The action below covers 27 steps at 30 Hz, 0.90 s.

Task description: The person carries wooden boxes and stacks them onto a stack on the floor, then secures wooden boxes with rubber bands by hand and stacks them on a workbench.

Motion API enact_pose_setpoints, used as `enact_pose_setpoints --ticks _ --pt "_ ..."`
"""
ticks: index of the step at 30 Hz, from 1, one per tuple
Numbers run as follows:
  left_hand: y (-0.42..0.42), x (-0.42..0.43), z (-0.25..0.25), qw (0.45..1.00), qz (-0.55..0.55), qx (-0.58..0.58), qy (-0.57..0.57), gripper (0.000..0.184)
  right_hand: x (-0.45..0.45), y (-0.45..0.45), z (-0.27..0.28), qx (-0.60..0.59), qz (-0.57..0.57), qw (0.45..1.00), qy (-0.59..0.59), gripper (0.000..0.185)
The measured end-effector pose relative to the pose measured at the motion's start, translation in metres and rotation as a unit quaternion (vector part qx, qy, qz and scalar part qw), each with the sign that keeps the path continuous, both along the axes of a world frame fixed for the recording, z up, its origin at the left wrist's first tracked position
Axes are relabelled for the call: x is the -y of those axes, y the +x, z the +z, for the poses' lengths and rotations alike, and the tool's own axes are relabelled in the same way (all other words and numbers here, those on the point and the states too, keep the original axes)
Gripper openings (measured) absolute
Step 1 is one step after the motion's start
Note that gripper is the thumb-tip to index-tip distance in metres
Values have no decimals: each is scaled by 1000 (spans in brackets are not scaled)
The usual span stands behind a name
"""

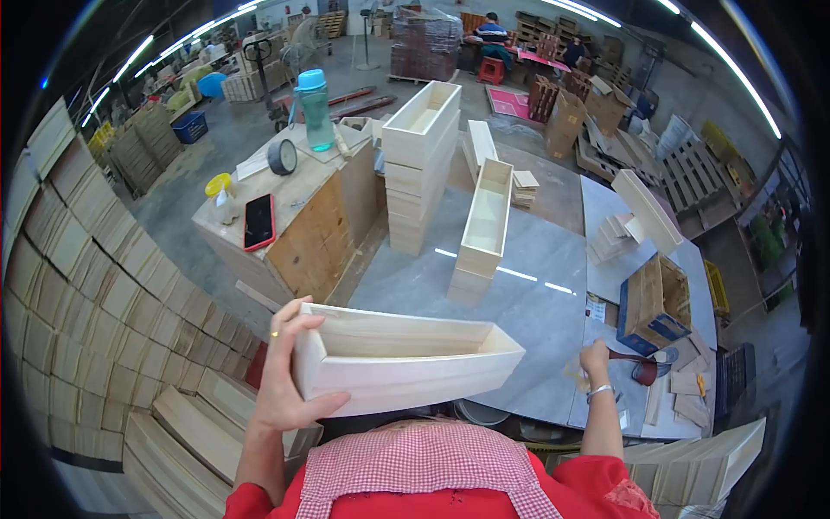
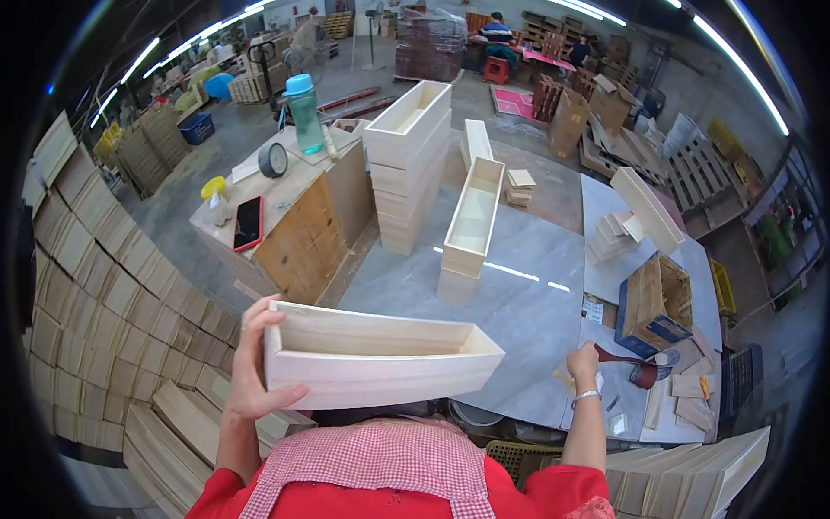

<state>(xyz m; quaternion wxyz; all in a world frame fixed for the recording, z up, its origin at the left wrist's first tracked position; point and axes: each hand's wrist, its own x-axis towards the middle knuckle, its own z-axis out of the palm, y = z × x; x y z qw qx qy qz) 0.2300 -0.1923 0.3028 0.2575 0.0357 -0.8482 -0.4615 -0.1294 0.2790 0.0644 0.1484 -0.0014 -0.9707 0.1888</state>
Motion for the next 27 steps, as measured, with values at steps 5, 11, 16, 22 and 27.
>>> enact_pose_setpoints --ticks 5,11,16,22,27 --pt "-22 -29 29 992 36 -116 -33 81 69 65 66 125 103 953 -255 16" --pt "-140 -70 3 929 33 -317 -186 78 172 69 201 110 249 808 -523 41" --pt "-238 -126 -58 888 87 -364 -266 56 208 -17 213 75 279 809 -512 42" --pt "-291 -117 -82 972 42 -229 -21 75 216 -124 212 66 233 948 -208 35" --pt "-330 -70 -136 968 70 13 239 77 253 -179 201 29 272 958 -90 40"
